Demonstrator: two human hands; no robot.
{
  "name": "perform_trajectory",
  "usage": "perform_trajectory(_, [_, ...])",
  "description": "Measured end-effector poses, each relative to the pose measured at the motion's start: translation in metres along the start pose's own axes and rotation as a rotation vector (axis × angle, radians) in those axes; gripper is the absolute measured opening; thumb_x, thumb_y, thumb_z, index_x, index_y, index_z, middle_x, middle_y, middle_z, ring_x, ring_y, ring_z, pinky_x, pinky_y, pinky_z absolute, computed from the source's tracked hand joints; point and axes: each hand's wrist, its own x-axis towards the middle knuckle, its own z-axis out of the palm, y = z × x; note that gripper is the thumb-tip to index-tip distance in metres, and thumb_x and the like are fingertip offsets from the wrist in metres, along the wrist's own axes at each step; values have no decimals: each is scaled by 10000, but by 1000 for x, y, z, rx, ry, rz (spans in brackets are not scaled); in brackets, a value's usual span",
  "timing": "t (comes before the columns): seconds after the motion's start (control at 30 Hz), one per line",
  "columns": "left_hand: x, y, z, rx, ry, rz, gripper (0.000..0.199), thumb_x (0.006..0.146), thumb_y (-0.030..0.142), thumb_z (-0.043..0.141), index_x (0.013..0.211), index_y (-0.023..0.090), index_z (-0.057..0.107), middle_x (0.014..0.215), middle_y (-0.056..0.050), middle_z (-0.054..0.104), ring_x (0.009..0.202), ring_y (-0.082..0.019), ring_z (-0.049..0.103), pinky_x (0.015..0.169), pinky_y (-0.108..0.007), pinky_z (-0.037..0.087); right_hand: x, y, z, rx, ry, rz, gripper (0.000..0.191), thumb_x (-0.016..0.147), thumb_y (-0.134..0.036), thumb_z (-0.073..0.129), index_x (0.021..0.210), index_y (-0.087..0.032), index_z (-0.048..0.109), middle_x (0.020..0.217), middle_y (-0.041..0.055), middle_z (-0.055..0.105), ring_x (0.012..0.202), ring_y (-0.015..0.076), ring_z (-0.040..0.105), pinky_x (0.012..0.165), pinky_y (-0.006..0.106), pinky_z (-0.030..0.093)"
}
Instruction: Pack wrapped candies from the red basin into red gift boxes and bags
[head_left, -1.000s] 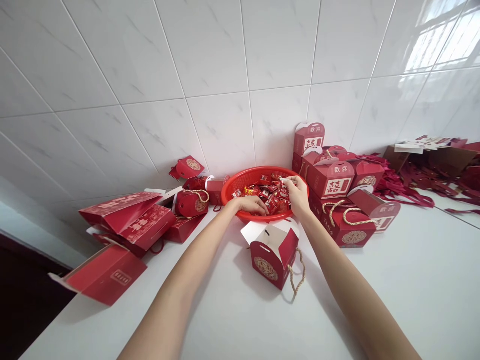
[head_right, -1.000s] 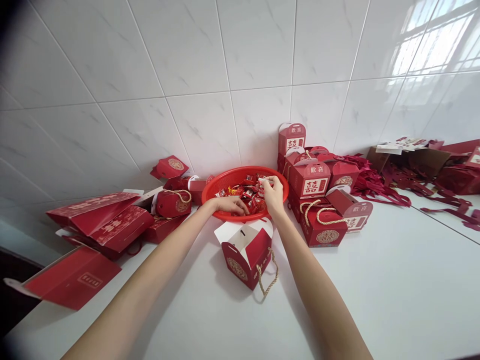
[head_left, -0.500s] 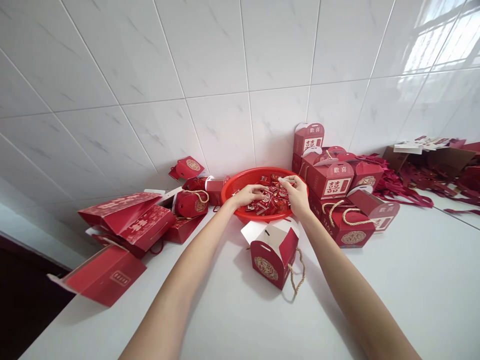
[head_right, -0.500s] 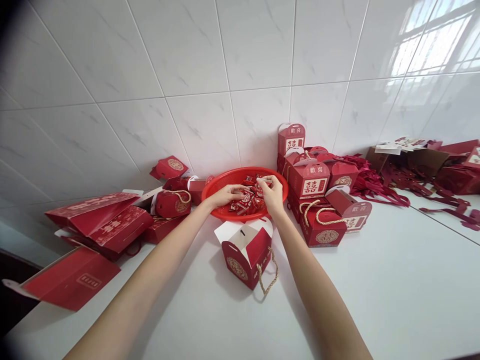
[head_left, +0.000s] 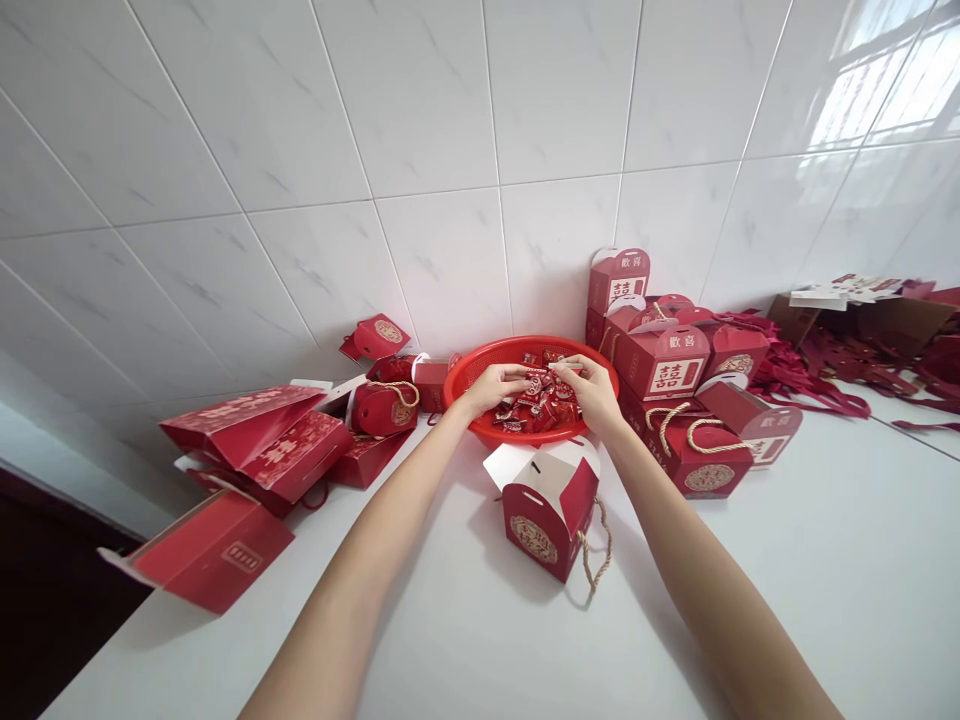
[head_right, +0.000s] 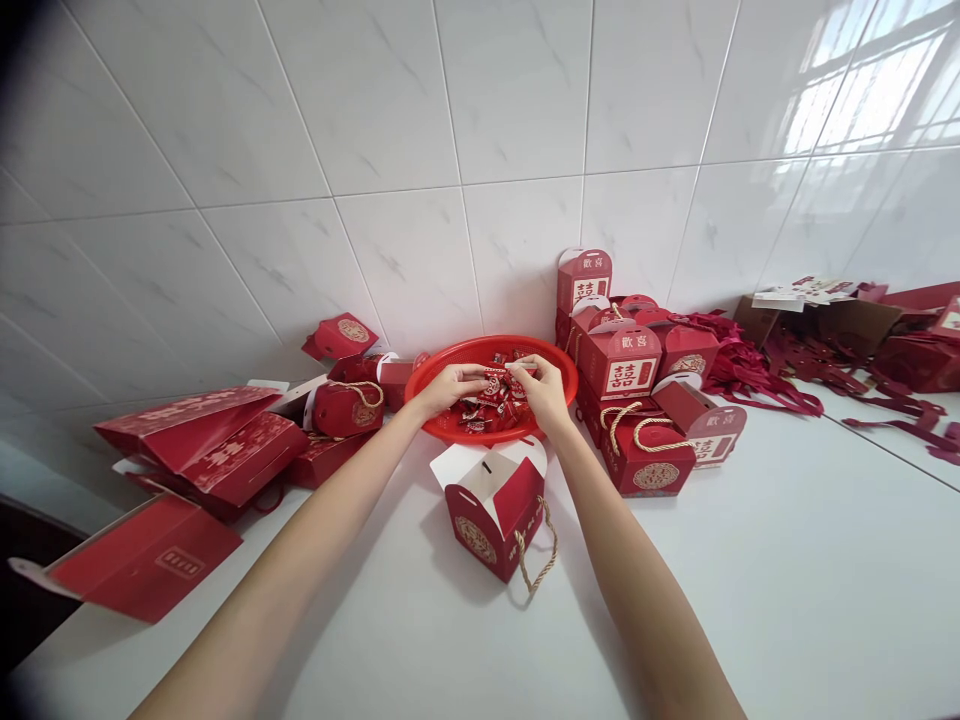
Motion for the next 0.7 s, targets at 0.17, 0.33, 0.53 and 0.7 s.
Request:
perform_trajectory(0.17, [-4,4,1,16,-20,51,527,640,443,849,1041,114,755,1079,-114,750,995,-250,674,925,-389,503,-1,-3,0,-48,-87,11,306,587,-483,816,661,-212,694,715,-2,673,722,177,605,741,326,489])
perform_trajectory(0.33, [-7,10,3,-3,-43,48,529,631,446,853,1032,114,759,1041,-104,758,959,-239,680,909,-385,510,-3,-3,0,-114,-106,19,300,592,-478,816,676,-206,721,709,15,687,708,189,611,719,339,488])
perform_trajectory(0.53, [-10,14,5,52,-67,4,449,639,461,848,910,114,762,914,-73,757,883,-216,675,844,-346,518,-2,-2,0,-123,-88,27,231,596,-425,781,658,-209,728,716,22,704,680,185,613,680,334,491])
perform_trajectory(0.7, [-11,15,5,69,-76,20,390,635,446,841,840,123,760,835,-48,751,815,-194,670,817,-328,519,-2,-2,0,-155,-89,41,224,596,-413,766,660,-202,724,696,23,701,666,186,620,663,328,492])
